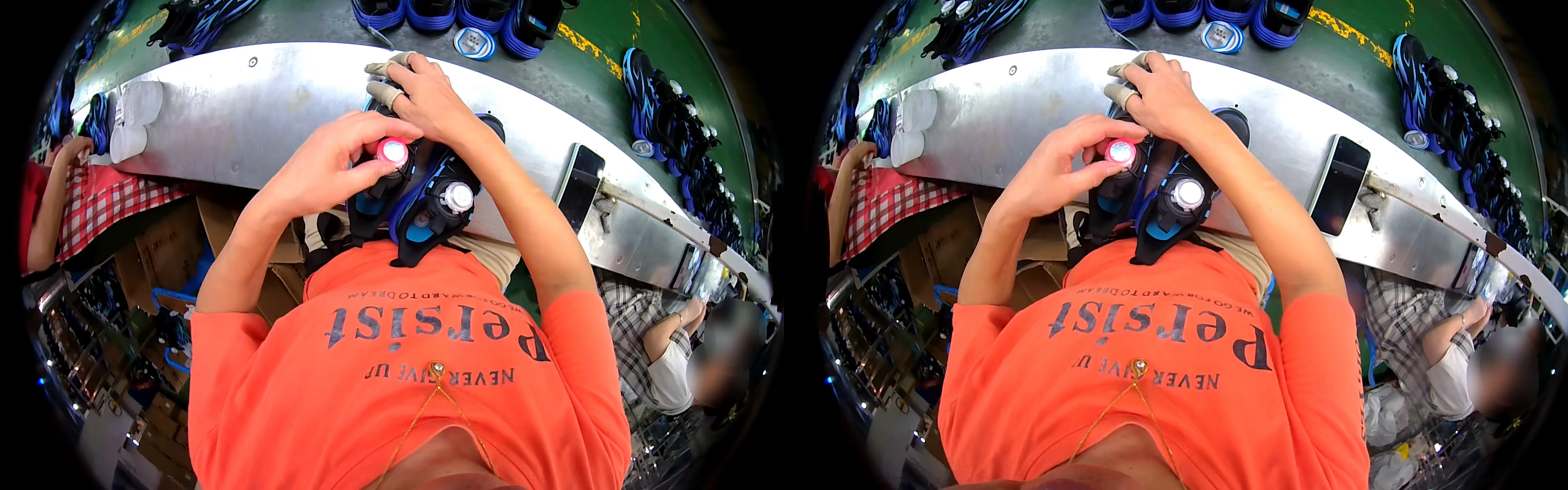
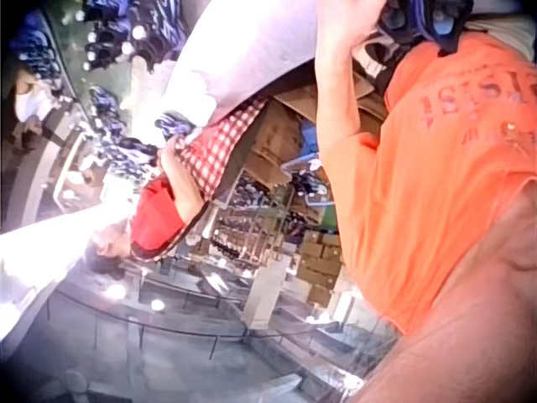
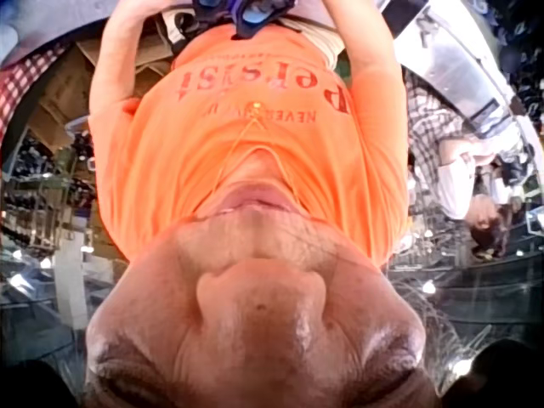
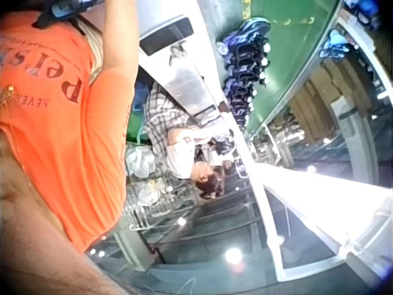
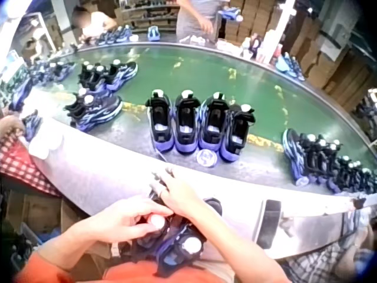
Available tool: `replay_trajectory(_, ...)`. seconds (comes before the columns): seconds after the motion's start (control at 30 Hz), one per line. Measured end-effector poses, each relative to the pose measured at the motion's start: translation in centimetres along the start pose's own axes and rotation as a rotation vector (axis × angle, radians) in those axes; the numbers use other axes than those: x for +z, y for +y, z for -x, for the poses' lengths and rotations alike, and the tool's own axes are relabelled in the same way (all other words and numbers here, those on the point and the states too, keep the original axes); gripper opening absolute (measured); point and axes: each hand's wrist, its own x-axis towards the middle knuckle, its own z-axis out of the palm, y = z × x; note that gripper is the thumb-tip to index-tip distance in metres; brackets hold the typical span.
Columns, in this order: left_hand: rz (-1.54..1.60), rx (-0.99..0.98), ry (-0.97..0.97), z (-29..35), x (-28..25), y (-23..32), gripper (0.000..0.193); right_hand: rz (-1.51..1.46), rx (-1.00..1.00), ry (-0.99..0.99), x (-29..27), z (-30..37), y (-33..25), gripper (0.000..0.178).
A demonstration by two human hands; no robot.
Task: The person pulls on the components of shoes, including the tongue and the rotating lace dial, before placing them onto a conveyor belt.
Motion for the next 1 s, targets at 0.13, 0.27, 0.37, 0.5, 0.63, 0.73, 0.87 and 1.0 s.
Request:
replay_trajectory(0.13, -0.201, 0.091, 0.228, -0.1, 1.5, 0.2, 0.042, -0.020, 0.052, -0.019, -0.3, -0.2, -0.5, 0.036)
replay_trajectory(0.27, 0.047, -0.006, 0.056, -0.4, 0.6, -0.8, 0.037, -0.016, 0.037, -0.034, -0.4, -0.3, -0.3, 0.036)
replay_trajectory(0.37, 0.242, 0.066, -0.272, -1.7, -1.8, -2.8, 0.039, -0.053, 0.024, -0.021, 0.0, -0.4, -0.2, 0.037)
replay_trajectory(0.5, -0.034, 0.134, -0.077, -0.9, -1.2, -1.4, 0.047, -0.146, 0.003, -0.004, 0.2, -0.4, 0.3, 0.038)
replay_trajectory(0.63, -0.152, 0.089, 0.083, 0.0, 0.0, -1.9, 0.036, -0.055, 0.002, -0.039, -0.4, -0.2, -0.3, 0.035)
replay_trajectory(0.73, 0.048, 0.266, -0.192, -1.5, -1.6, -4.0, 0.030, -0.051, -0.037, -0.059, -0.1, -0.3, -0.7, 0.036)
replay_trajectory(0.87, 0.008, 0.279, -0.389, -3.1, -3.4, -3.5, 0.031, -0.067, 0.015, -0.087, 0.1, -0.1, -0.7, 0.037)
replay_trajectory(1.0, -0.201, 0.295, 0.049, -0.6, -1.9, -2.0, 0.029, -0.065, -0.123, 0.199, -1.0, 0.0, 0.8, 0.030)
